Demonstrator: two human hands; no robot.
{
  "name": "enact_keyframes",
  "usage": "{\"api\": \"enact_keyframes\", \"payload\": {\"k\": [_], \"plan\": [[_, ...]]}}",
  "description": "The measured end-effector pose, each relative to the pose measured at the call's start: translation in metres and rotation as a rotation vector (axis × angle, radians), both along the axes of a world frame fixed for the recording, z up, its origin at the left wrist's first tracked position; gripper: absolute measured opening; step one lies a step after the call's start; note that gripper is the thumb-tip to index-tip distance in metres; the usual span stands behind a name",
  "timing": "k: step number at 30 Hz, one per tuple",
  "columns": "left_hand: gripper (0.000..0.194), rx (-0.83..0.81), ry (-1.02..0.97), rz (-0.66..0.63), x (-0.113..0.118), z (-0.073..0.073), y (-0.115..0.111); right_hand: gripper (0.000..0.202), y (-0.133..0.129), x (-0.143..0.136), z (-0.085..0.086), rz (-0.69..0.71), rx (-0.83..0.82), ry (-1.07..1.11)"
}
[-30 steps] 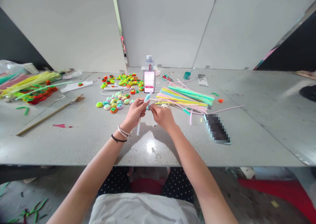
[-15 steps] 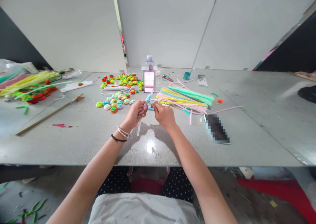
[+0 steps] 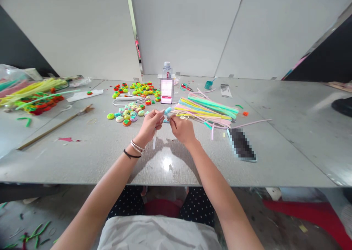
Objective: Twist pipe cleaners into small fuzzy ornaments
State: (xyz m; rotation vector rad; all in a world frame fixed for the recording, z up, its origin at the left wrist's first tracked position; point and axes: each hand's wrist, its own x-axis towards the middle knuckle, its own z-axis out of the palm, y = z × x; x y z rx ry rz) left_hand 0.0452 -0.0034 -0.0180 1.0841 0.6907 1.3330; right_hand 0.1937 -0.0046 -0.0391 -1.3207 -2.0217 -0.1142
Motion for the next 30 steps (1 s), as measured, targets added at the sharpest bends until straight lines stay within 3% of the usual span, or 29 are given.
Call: {"api": "enact_keyframes", "payload": {"k": [2, 7, 10, 14, 22, 30], "plan": [[0.035, 0.019, 0.035, 0.014, 0.0, 0.0, 0.0, 0.022, 0.0, -0.002, 0.001, 0.075, -0.056, 0.126], [0.034, 0.045, 0.134, -0.009, -0.002, 0.003, -0.002, 0.031, 0.004, -0.003, 0.008, 0.386, -0.232, 0.719], [0.034, 0.042, 0.205, -0.103, -0.003, 0.005, -0.005, 0.029, 0.006, 0.001, 0.011, 0.421, -0.297, 0.862], [0.033, 0.001, 0.252, -0.186, -0.003, 0.006, -0.007, 0.028, 0.007, 0.004, 0.012, 0.411, -0.351, 0.875], [0.022, -0.018, 0.166, -0.181, -0.001, 0.004, -0.008, 0.03, 0.008, 0.01, 0.015, 0.425, -0.37, 0.757], [0.029, 0.115, 0.295, -0.037, 0.001, -0.007, 0.003, 0.031, 0.015, 0.015, 0.011, 0.33, -0.372, 0.783]]}}
